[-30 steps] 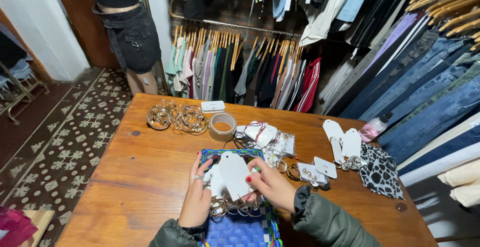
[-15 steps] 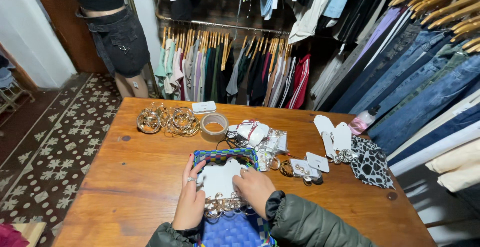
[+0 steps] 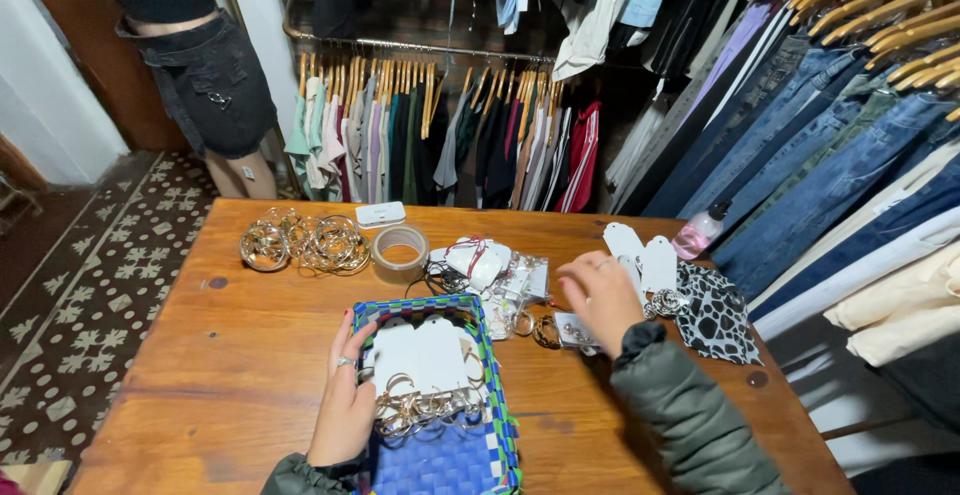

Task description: The person organizes various jewelry items on a wooden table. They pick up earrings attached to white cards and place them into a colorful woven basket. They also handle several gold-colored bangles, moving them from the table into the basket. Finally, they pick up a patterned fabric pouch and a small white box, placing them on the table.

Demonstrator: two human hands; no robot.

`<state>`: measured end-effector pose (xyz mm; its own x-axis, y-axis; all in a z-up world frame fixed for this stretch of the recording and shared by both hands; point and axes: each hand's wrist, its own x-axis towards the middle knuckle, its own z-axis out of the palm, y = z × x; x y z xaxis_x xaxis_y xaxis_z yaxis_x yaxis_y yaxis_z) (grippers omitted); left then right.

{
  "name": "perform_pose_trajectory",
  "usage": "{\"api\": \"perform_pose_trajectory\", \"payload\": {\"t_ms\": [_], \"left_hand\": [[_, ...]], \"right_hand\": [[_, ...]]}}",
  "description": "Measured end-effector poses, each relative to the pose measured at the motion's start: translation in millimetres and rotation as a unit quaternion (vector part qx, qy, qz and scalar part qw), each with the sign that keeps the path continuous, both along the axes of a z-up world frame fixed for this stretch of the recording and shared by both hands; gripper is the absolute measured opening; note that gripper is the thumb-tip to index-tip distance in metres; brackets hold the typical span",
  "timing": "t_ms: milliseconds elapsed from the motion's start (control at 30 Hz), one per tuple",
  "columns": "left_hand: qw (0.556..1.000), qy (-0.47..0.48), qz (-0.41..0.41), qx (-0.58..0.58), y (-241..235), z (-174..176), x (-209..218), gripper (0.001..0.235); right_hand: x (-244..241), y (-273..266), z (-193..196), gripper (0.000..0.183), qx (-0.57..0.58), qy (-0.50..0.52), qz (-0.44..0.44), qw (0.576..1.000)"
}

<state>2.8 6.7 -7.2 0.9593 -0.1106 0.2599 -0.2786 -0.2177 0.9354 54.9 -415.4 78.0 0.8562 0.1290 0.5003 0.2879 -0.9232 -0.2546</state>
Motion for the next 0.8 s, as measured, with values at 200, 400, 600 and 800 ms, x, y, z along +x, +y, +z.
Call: {"api": "perform_pose_trajectory", "payload": {"t_ms": [200, 400, 600, 800], "left_hand": [[1.000, -0.021, -0.003, -0.003, 2, -6, 3, 0.087], [1.000, -0.012, 0.018, -0.022, 0, -6, 3, 0.086], [1.000, -0.023, 0.019, -0.005, 1, -4, 2, 0.087], [0.999, -0.012, 0.020, -0.026, -1, -5, 4, 0.082]], "right_hand": [[93, -259, -100, 0.081, -0.032, 0.088, -0.215, 0.972], [85, -257, -72, 0.122, 0.048, 0.251, -0.298, 0.920], [95, -298, -103, 0.081, 0.051, 0.222, -0.278, 0.933], [51, -291, -47, 0.049, 0.173, 0.177, -0.276, 0.929]]}}
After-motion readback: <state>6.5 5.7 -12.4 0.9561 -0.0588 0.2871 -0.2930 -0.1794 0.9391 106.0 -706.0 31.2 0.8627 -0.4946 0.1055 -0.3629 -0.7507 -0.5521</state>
